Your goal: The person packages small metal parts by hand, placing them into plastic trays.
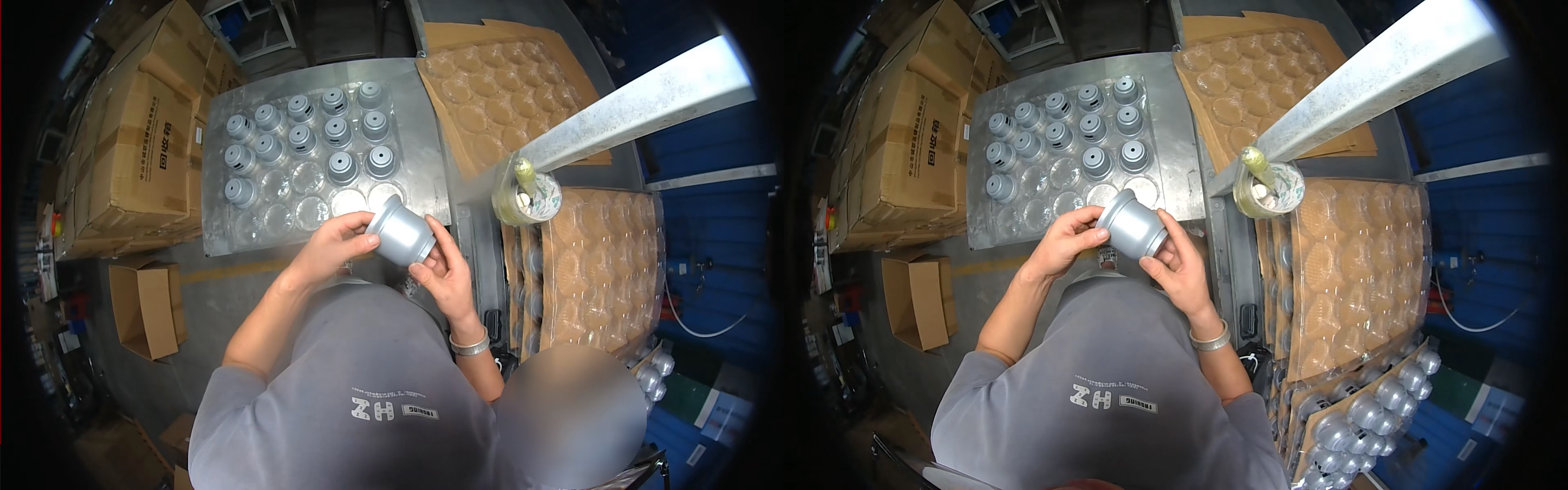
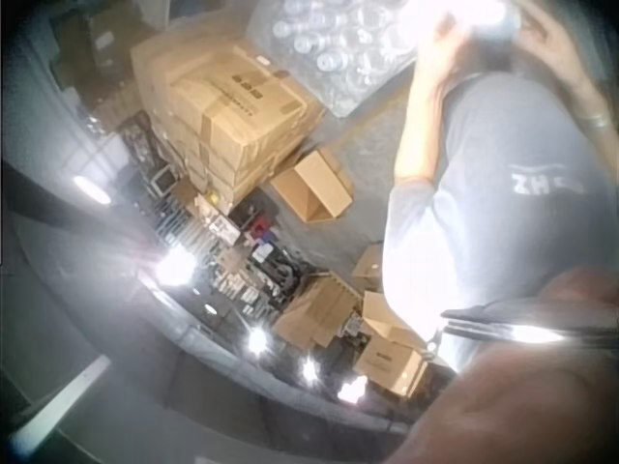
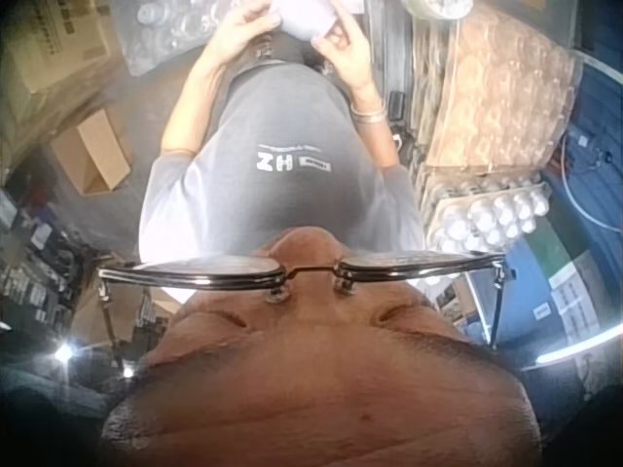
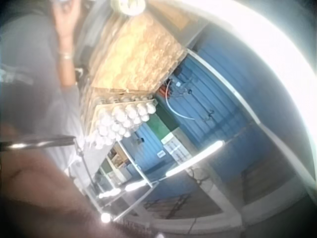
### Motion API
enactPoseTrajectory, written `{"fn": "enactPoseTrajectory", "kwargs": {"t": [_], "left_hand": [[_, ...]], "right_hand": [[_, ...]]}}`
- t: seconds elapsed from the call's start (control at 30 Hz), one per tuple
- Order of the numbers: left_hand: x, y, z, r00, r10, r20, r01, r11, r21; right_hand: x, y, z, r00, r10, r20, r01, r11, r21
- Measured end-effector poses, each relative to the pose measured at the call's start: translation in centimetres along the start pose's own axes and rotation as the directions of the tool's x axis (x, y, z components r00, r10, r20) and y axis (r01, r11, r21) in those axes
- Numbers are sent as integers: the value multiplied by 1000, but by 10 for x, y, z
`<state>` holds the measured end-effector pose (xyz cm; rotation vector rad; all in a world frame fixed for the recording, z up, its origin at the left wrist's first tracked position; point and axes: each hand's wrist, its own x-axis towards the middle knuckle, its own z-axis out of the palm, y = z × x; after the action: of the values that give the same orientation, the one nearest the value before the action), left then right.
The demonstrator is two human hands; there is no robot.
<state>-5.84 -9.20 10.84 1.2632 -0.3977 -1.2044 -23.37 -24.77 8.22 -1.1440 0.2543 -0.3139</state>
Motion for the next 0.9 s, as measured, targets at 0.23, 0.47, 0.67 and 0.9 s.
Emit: {"fn": "enactPoseTrajectory", "kwargs": {"t": [0.23,0.47,0.67,0.9], "left_hand": [[-4,-9,-10,1000,21,10,-22,994,104],[-5,-10,-8,999,36,21,-37,995,90],[-6,-7,-10,998,16,56,-19,998,65],[-4,-8,-9,999,16,45,-20,995,95]], "right_hand": [[-1,-1,3,999,-12,-50,13,1000,24],[-2,-1,3,999,-26,-27,27,999,43],[-2,-1,2,999,-21,-24,22,998,51],[-1,-5,4,998,-44,-42,45,999,17]]}}
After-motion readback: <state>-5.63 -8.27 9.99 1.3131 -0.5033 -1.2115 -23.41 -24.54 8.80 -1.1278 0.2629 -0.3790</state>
